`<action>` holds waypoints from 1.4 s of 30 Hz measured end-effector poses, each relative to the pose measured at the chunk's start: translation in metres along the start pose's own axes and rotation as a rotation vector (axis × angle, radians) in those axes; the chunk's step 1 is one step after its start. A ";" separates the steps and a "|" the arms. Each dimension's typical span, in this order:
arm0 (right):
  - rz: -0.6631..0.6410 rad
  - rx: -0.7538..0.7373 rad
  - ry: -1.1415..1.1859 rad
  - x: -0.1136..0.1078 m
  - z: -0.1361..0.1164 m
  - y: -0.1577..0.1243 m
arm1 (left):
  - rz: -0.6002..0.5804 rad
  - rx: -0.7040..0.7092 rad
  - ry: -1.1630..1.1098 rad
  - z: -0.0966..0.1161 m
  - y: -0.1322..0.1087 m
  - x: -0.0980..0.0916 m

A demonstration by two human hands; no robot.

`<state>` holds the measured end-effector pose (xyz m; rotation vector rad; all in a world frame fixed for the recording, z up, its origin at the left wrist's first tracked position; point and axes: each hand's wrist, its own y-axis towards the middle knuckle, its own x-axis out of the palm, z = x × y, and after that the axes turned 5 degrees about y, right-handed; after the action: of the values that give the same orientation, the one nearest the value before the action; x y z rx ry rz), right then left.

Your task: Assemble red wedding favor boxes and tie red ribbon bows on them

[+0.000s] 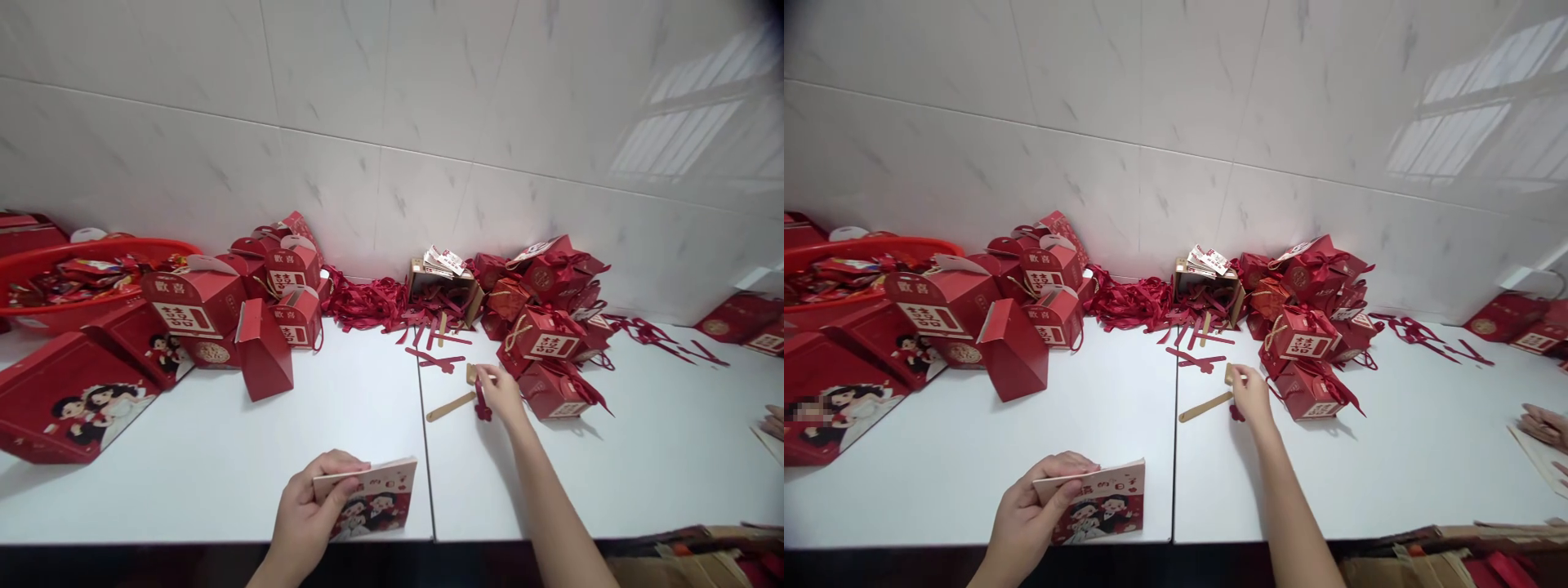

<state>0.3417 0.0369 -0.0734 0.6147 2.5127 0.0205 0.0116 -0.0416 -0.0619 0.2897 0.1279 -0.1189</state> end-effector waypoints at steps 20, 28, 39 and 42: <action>-0.144 0.008 -0.298 0.025 0.040 0.057 | 0.044 -0.004 0.008 -0.002 0.000 0.002; -0.107 -0.180 -0.030 0.021 0.017 0.040 | 0.049 0.038 0.013 -0.003 -0.001 0.001; -0.313 -0.978 0.451 -0.018 -0.102 -0.085 | -0.359 0.452 0.269 0.070 -0.004 0.000; -0.359 -1.127 0.475 -0.021 -0.117 -0.108 | -0.405 0.581 0.349 0.082 -0.006 0.005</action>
<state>0.2518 -0.0556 0.0217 -0.3437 2.4517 1.4562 0.0241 -0.0720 0.0135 0.8641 0.5022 -0.5118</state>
